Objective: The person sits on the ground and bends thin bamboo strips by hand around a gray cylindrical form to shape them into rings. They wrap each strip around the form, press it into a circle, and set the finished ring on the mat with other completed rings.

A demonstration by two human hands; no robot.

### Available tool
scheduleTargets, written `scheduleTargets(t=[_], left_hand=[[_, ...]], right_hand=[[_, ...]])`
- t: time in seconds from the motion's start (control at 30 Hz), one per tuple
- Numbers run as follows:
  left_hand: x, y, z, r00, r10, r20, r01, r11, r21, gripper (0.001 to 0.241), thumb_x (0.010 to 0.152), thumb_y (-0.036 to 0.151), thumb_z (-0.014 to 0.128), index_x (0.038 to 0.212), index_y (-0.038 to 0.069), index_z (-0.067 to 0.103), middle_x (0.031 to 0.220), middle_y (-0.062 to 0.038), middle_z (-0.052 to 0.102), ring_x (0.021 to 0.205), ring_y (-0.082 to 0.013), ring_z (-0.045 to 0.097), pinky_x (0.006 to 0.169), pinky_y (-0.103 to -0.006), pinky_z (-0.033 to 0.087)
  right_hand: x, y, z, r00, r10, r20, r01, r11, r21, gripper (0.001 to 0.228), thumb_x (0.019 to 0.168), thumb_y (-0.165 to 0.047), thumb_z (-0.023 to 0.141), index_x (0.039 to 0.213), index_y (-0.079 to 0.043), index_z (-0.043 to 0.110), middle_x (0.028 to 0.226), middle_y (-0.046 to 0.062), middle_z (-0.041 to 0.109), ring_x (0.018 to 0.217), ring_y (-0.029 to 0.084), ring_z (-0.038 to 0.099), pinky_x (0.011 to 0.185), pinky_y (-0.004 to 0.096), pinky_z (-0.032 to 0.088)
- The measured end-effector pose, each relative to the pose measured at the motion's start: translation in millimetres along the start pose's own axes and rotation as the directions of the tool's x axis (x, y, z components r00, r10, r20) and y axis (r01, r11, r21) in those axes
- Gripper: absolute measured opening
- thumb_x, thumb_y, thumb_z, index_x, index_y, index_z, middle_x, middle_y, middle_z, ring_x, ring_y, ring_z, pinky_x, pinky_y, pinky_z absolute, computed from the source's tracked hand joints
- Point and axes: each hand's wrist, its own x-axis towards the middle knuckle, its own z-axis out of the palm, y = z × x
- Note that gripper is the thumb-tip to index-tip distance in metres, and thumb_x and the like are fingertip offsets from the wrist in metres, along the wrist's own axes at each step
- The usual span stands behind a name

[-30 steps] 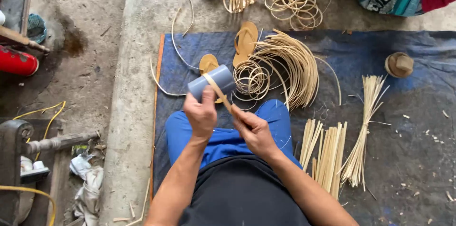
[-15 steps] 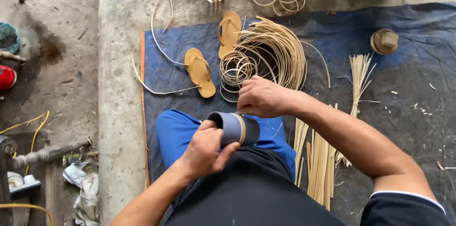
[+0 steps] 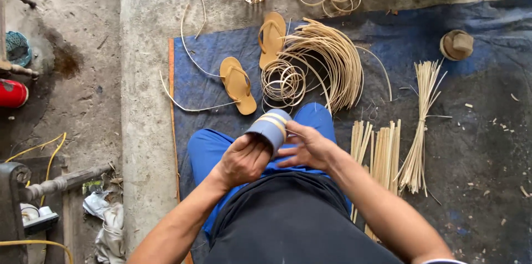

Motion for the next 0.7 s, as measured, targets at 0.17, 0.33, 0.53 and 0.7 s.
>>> scheduleTargets(t=[0.17,0.33,0.53,0.7], left_hand=[[15.5,21.5,25.5,0.99,-0.14,-0.035,0.138,0.99,-0.04,0.014,0.095,0.015,0.063,0.089,0.002,0.065,0.081,-0.01,0.066,0.076,-0.0233,0.065,0.09,-0.0371,0.048],[5.3,34.9,47.9,0.958,-0.271,-0.091,0.265,0.962,-0.071,0.02,0.098,0.018,0.066,0.09,0.001,0.065,0.079,-0.01,0.064,0.071,-0.025,0.062,0.089,-0.0387,0.047],[-12.9,29.5,70.8,0.951,-0.309,-0.002,0.301,0.928,-0.22,0.02,0.094,0.016,0.071,0.081,0.006,0.059,0.071,-0.008,0.058,0.066,-0.0251,0.06,0.086,-0.0402,0.048],[-18.7,21.5,71.5,0.949,-0.305,0.082,0.316,0.91,-0.27,0.021,0.089,0.016,0.075,0.081,0.006,0.058,0.071,-0.009,0.058,0.068,-0.0266,0.061,0.085,-0.0404,0.048]], right_hand=[[74.9,60.2,-48.0,0.82,-0.432,0.375,0.234,0.852,0.469,0.065,0.098,-0.061,0.062,0.136,-0.008,0.06,0.117,0.008,0.071,0.104,0.021,0.066,0.096,0.044,0.055],[94.5,66.2,-36.6,0.826,-0.544,0.148,0.435,0.782,0.446,0.067,0.095,-0.062,0.062,0.131,-0.006,0.061,0.118,0.008,0.071,0.109,0.022,0.067,0.098,0.036,0.055],[132.1,98.0,-100.7,0.618,-0.612,0.494,0.153,0.709,0.688,0.054,0.122,-0.042,0.048,0.14,0.008,0.057,0.099,0.018,0.072,0.077,0.026,0.071,0.061,0.033,0.058],[62.3,51.5,-85.6,0.802,-0.597,0.017,0.318,0.403,-0.858,0.046,0.101,-0.042,0.058,0.085,-0.001,0.072,0.063,0.012,0.066,0.062,0.028,0.069,0.059,0.044,0.057]])
